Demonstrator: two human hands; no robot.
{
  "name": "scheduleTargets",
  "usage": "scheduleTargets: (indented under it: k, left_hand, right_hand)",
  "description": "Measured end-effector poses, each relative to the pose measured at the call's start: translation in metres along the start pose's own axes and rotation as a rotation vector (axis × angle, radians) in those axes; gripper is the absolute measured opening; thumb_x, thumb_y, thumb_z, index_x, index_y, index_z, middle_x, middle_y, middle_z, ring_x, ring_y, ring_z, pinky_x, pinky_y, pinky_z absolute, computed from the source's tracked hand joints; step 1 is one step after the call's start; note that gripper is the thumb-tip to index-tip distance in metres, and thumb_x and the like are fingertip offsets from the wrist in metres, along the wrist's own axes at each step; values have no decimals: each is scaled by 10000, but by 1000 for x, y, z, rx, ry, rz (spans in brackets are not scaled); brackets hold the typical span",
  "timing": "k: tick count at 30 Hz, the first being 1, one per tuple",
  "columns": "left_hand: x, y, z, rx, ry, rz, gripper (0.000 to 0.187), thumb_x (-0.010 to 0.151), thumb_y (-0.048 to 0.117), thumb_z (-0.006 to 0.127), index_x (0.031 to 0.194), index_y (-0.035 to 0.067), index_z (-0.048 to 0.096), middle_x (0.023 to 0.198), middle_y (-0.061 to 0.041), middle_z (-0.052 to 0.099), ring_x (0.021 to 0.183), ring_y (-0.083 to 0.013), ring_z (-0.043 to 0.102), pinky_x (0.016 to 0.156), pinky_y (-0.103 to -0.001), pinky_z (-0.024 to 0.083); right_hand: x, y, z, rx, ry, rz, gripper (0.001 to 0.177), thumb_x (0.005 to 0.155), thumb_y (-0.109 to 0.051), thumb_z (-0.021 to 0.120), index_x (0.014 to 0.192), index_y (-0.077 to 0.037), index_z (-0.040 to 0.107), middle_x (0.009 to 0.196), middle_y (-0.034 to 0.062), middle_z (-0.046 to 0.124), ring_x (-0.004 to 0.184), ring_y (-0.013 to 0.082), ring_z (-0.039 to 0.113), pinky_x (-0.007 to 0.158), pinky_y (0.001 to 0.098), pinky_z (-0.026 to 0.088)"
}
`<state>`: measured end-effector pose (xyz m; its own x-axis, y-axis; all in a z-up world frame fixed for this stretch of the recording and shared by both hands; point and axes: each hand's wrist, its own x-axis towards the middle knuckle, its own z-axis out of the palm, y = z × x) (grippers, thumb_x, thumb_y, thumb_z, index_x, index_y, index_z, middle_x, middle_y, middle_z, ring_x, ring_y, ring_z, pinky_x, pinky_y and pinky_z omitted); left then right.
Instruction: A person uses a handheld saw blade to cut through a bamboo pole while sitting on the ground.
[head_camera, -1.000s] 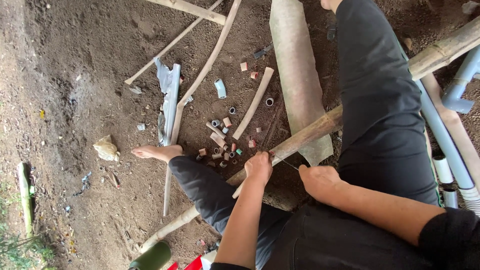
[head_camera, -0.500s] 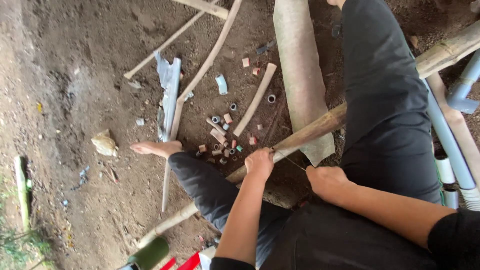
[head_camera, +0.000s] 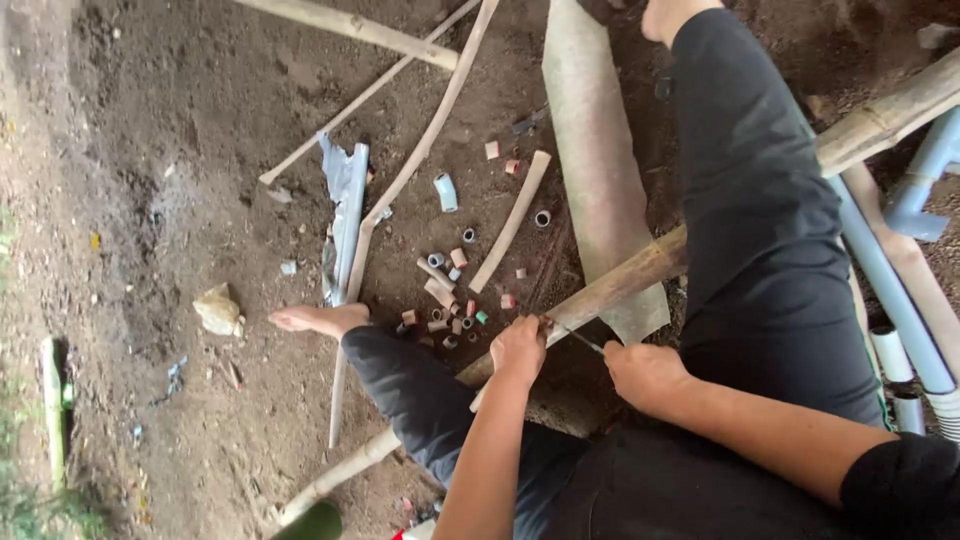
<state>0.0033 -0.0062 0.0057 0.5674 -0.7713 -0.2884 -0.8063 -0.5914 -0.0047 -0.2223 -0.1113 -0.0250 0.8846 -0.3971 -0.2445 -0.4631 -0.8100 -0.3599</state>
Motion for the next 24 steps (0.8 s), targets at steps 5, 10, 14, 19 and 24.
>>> scheduleTargets:
  k: [5, 10, 14, 19, 24]
  left_hand:
    - [-4, 9, -11, 72, -194, -73, 111, 961, 284, 574, 986, 177, 585, 950, -71, 659, 881, -341, 766, 757, -528, 617]
    - [7, 1, 7, 94, -303, -85, 190, 1002, 353, 580, 1035, 167, 596, 1009, -75, 663, 912, -358, 769, 780, -547, 610]
    - [6, 6, -3, 70, -310, -80, 225, 1004, 325, 544, 1033, 137, 665, 993, -96, 713, 936, -385, 781, 810, -574, 613]
    - [9, 3, 4, 90, -294, -90, 238, 998, 290, 516, 993, 135, 697, 966, -103, 744, 914, -386, 793, 794, -567, 620]
    - [8, 8, -8, 93, -297, -86, 241, 974, 245, 507, 989, 120, 712, 966, -125, 759, 914, -397, 796, 786, -573, 621]
  right_hand:
    - [-5, 2, 0, 25, 65, -44, 248, 1025, -197, 560, 779, -228, 544, 579, -71, 574, 527, 177, 608, 469, 319, 469]
    - [-2, 7, -21, -43, 66, -54, 270, 997, -173, 608, 747, -228, 520, 591, -22, 564, 563, 184, 602, 512, 301, 476]
    - [-13, 2, -6, -75, 177, 15, 320, 982, -180, 592, 685, -247, 494, 533, -34, 504, 501, 195, 571, 502, 321, 429]
    - [-13, 5, -1, 18, 195, -23, 275, 974, -205, 578, 711, -240, 507, 511, -58, 484, 448, 175, 526, 448, 300, 427]
    - [-15, 3, 4, 34, 201, -7, 232, 957, -222, 577, 729, -240, 541, 504, -52, 492, 445, 191, 565, 425, 313, 428]
